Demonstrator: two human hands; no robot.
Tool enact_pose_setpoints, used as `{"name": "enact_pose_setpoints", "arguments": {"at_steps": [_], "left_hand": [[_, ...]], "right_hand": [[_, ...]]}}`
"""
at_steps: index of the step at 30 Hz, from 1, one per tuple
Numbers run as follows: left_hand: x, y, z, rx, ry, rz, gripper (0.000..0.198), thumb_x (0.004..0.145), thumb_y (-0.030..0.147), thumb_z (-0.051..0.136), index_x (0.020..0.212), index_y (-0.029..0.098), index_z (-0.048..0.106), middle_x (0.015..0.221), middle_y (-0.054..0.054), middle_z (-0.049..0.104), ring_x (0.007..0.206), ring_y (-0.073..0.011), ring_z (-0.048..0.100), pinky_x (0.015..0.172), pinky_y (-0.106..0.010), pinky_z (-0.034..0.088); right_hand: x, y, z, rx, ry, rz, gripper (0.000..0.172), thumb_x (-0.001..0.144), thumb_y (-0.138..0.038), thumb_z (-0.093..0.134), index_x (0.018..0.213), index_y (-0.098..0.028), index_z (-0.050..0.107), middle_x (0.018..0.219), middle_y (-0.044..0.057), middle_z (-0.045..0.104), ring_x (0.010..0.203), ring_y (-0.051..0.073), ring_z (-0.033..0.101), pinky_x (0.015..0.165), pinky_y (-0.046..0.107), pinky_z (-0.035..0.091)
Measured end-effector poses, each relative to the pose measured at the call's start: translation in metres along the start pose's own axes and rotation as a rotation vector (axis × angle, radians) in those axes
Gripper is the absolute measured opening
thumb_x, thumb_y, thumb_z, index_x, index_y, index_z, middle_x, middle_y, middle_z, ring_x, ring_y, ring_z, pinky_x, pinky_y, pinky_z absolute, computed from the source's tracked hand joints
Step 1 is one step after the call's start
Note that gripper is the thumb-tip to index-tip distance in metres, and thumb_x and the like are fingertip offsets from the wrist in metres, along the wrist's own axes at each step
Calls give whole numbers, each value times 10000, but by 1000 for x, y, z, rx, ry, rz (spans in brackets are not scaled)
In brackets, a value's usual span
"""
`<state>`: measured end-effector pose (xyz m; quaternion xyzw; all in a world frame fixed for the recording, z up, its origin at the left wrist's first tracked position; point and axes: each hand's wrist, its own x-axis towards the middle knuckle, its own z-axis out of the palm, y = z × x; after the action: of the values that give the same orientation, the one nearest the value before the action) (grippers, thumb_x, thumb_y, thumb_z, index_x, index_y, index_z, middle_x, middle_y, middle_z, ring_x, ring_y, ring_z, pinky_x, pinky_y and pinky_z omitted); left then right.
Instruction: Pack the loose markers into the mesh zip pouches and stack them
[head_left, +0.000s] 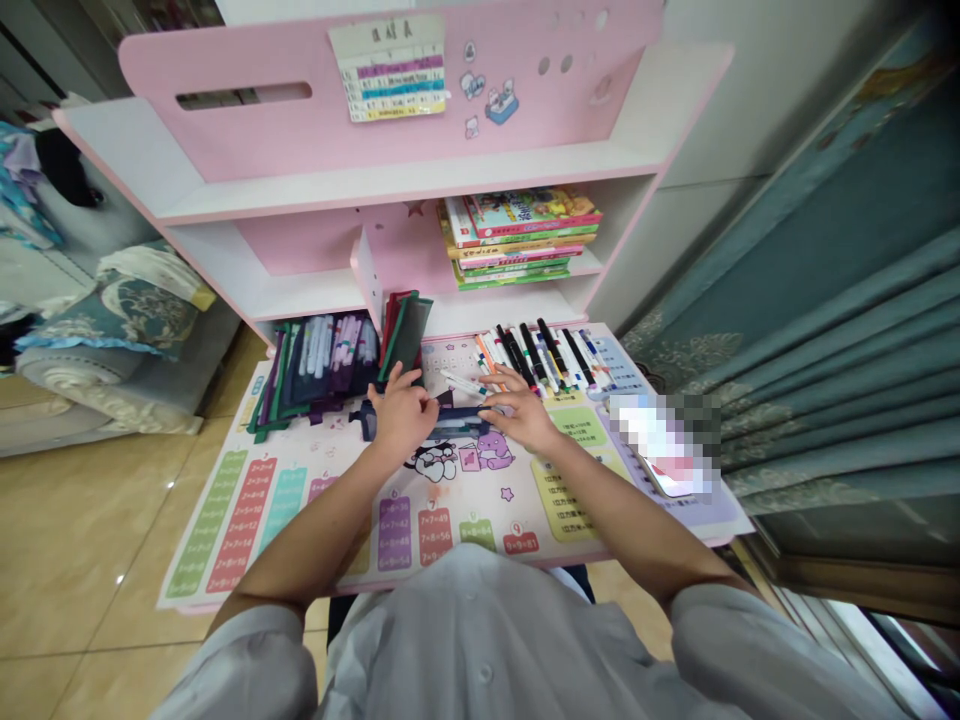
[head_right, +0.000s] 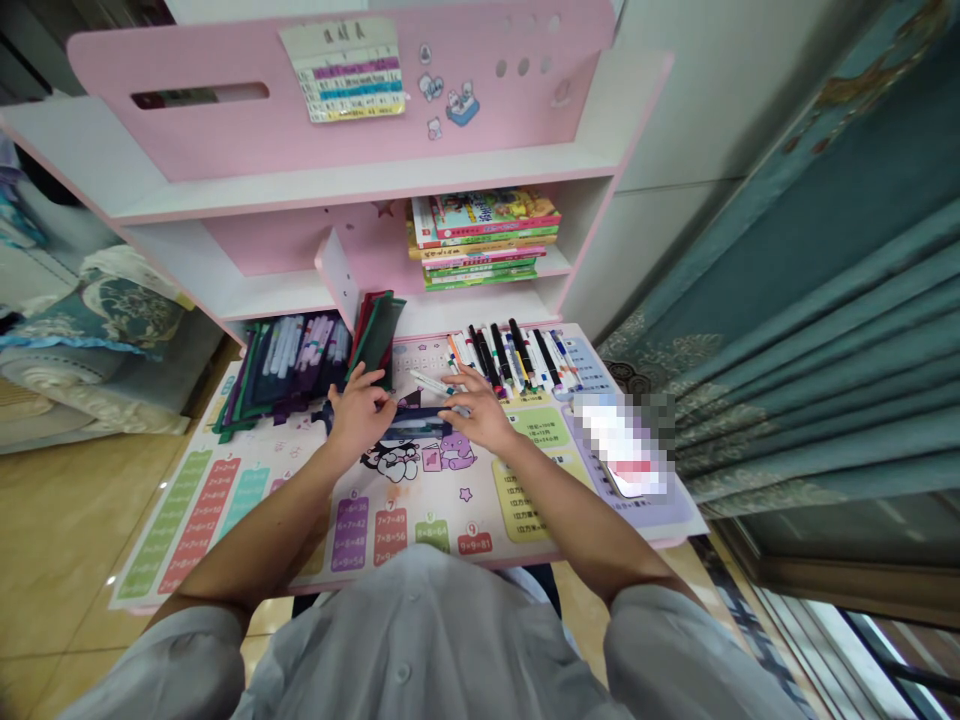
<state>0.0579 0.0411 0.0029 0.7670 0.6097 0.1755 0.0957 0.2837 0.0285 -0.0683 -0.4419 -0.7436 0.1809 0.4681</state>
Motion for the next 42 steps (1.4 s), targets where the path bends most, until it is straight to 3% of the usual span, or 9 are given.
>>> {"name": "enact_pose_setpoints", "arguments": {"at_steps": [42], "left_hand": [[7, -7, -3, -6, -31, -48, 208, 801, 238, 572, 614, 229, 662, 1348, -24, 624, 1421, -313, 370, 1121, -719, 215]], "right_hand": [[1, 1, -1, 10, 4, 36, 147, 787, -414, 742, 735, -277, 745, 1188, 61, 687, 1362, 317, 447, 1123, 579, 363]]}}
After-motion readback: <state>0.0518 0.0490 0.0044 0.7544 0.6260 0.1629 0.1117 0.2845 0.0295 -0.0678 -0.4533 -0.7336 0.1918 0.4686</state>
